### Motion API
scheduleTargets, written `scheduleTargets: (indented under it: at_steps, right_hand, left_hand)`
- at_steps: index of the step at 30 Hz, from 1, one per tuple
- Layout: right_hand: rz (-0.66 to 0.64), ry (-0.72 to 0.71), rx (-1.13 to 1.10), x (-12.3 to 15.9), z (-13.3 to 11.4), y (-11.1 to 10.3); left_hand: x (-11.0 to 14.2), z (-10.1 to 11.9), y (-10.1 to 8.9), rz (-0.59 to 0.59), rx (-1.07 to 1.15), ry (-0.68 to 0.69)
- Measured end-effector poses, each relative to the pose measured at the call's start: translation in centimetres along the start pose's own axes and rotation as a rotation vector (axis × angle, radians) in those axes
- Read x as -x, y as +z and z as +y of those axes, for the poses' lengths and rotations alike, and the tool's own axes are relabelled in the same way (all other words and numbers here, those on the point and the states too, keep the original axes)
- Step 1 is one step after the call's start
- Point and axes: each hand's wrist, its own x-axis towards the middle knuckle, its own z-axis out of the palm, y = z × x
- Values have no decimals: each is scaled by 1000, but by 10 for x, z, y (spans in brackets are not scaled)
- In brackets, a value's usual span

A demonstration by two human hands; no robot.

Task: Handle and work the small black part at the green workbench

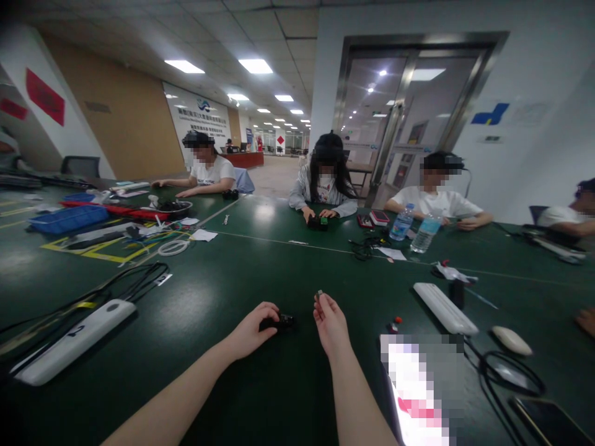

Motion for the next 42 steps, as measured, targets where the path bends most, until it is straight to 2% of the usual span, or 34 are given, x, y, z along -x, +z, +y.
scheduleTargets:
  at_steps: [5, 10, 14, 19, 24, 33, 37, 42]
  right_hand:
    - [-28, 0, 12, 5, -2, 5]
    - [-34, -6, 9, 5, -2, 6]
    - [-21, 13, -55, 6, -2, 7]
    - [11, 24, -109, 8, -3, 9]
    - [-13, 40, -101, 12, -6, 10]
    - [-34, 8, 7, 13, -8, 10]
    - [-99, -42, 156, 21, -8, 18]
    - [-329, -142, 416, 36, -8, 36]
  left_hand:
    - [0, -2, 3, -5, -58, -22]
    - [1, 1, 0, 79, -166, 53]
    - [3, 3, -1, 53, -210, 71]
    - [2, -3, 2, 12, -223, 10]
    - [2, -10, 3, 32, -156, -115]
    - [3, -12, 0, -19, -128, -172]
    - [5, -10, 0, 22, -198, -138]
    - [7, -8, -1, 122, -283, 16]
